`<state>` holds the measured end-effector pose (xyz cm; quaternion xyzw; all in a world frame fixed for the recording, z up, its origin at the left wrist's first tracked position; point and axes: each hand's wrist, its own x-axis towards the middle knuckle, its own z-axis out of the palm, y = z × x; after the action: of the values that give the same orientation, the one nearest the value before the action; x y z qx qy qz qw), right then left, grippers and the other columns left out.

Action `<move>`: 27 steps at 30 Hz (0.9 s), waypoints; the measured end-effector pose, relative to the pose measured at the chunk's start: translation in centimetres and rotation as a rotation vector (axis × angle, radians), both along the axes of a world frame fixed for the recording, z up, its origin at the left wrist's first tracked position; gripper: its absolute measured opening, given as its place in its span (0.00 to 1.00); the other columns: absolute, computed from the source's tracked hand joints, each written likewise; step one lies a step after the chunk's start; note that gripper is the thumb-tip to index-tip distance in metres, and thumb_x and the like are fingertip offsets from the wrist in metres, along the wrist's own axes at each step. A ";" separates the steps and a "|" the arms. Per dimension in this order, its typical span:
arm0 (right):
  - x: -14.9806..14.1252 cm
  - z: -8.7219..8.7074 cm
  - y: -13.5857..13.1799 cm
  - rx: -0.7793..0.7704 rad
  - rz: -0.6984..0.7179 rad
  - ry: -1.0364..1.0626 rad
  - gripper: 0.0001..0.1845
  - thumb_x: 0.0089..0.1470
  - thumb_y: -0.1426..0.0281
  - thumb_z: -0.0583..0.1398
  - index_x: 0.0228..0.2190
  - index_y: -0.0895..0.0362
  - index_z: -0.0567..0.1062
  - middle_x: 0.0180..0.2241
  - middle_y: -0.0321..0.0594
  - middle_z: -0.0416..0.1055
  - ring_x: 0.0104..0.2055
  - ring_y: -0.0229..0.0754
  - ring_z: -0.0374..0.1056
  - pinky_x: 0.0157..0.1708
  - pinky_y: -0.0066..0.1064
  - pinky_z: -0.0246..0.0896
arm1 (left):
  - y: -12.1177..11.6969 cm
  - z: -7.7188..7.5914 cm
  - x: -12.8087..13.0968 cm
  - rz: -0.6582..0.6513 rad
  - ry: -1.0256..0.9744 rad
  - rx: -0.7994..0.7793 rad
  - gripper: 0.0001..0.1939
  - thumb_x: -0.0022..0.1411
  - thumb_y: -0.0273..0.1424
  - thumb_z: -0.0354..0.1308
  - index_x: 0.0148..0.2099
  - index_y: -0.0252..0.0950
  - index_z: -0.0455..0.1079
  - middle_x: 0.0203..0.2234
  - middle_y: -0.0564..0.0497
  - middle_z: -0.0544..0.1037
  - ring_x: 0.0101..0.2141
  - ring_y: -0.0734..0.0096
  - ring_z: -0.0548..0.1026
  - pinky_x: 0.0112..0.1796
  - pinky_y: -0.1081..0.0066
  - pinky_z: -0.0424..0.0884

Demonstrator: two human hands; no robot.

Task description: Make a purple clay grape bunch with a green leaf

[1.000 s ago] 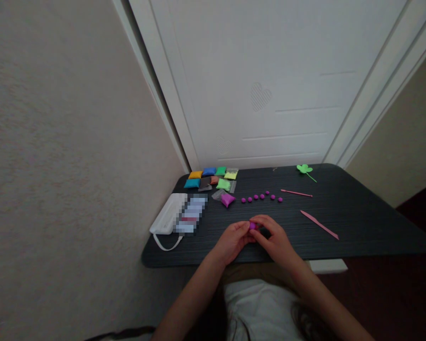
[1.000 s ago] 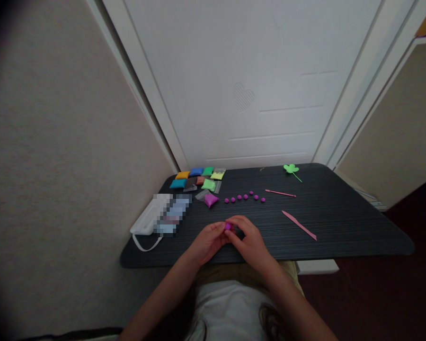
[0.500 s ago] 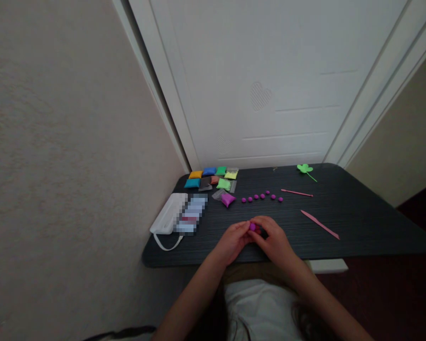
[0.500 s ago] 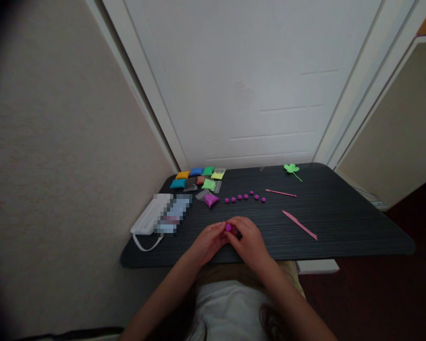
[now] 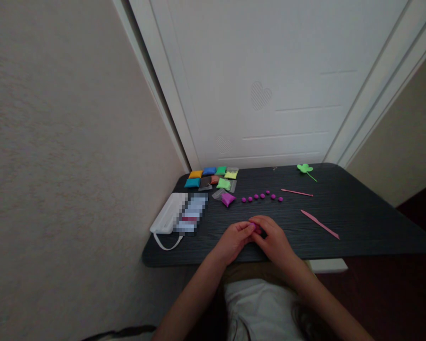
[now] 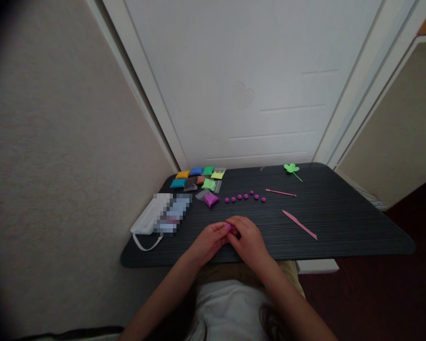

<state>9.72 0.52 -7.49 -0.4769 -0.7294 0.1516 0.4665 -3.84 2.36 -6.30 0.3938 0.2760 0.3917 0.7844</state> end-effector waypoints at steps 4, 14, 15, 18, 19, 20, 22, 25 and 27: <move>0.1 -0.1 -0.1 0.010 -0.027 -0.002 0.13 0.47 0.75 0.57 0.37 0.54 0.70 0.38 0.41 0.69 0.42 0.43 0.64 0.44 0.38 0.60 | 0.0 -0.1 0.2 -0.009 0.004 0.020 0.11 0.52 0.31 0.58 0.35 0.28 0.72 0.31 0.45 0.74 0.34 0.71 0.70 0.41 0.68 0.62; 0.2 -0.1 -0.1 0.021 -0.026 0.039 0.08 0.49 0.74 0.56 0.34 0.54 0.71 0.36 0.41 0.70 0.41 0.42 0.65 0.43 0.38 0.61 | 0.1 -0.4 0.0 0.006 0.010 0.002 0.10 0.51 0.30 0.59 0.35 0.28 0.72 0.30 0.46 0.74 0.32 0.72 0.70 0.40 0.68 0.63; 0.3 0.0 -0.1 0.025 -0.024 0.038 0.09 0.49 0.73 0.56 0.35 0.54 0.71 0.37 0.41 0.70 0.41 0.43 0.65 0.43 0.39 0.61 | 0.1 -0.4 0.0 0.010 0.002 -0.003 0.10 0.51 0.31 0.59 0.34 0.28 0.72 0.30 0.46 0.75 0.32 0.72 0.70 0.40 0.68 0.63; 0.3 0.1 -0.1 0.024 -0.019 0.032 0.11 0.49 0.72 0.56 0.38 0.53 0.71 0.39 0.41 0.70 0.42 0.43 0.65 0.44 0.40 0.61 | 0.1 -0.4 -0.1 0.018 -0.026 -0.016 0.10 0.52 0.31 0.58 0.34 0.28 0.72 0.31 0.44 0.75 0.33 0.71 0.71 0.40 0.67 0.63; 0.3 0.1 -0.1 0.020 -0.017 0.030 0.12 0.50 0.71 0.56 0.39 0.53 0.71 0.40 0.42 0.70 0.43 0.43 0.65 0.45 0.39 0.61 | 0.1 -0.5 -0.1 0.018 -0.031 -0.021 0.10 0.52 0.31 0.57 0.35 0.28 0.72 0.31 0.44 0.75 0.33 0.71 0.71 0.40 0.67 0.63; 0.3 0.1 -0.1 0.014 -0.014 0.028 0.12 0.50 0.71 0.56 0.39 0.53 0.71 0.40 0.41 0.70 0.43 0.43 0.65 0.45 0.39 0.61 | 0.1 -0.5 -0.2 0.020 -0.035 -0.026 0.10 0.52 0.31 0.57 0.35 0.28 0.72 0.31 0.44 0.75 0.33 0.71 0.71 0.40 0.66 0.63; 0.3 0.1 -0.1 0.011 -0.013 0.028 0.12 0.50 0.70 0.57 0.39 0.52 0.72 0.41 0.41 0.70 0.43 0.43 0.65 0.45 0.39 0.61 | 0.1 -0.6 -0.2 0.027 -0.041 -0.037 0.10 0.52 0.31 0.58 0.34 0.28 0.72 0.31 0.45 0.75 0.33 0.71 0.71 0.40 0.67 0.63; 0.3 0.0 -0.1 0.020 -0.024 0.037 0.11 0.50 0.70 0.57 0.38 0.51 0.73 0.40 0.41 0.71 0.43 0.43 0.66 0.45 0.39 0.62 | 0.1 -0.7 -0.2 0.038 -0.051 -0.049 0.10 0.51 0.31 0.58 0.33 0.29 0.72 0.30 0.46 0.75 0.32 0.72 0.71 0.39 0.67 0.64; 0.3 0.0 -0.1 0.020 -0.027 0.040 0.11 0.50 0.70 0.57 0.38 0.52 0.73 0.39 0.40 0.71 0.43 0.43 0.66 0.45 0.39 0.61 | 0.1 -0.6 -0.2 0.037 -0.061 -0.057 0.09 0.51 0.31 0.58 0.33 0.29 0.72 0.30 0.46 0.74 0.32 0.72 0.71 0.38 0.68 0.64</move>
<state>10.02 0.40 -7.44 -0.4790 -0.7147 0.1476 0.4878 -4.05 2.50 -6.92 0.3539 0.2705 0.4098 0.7960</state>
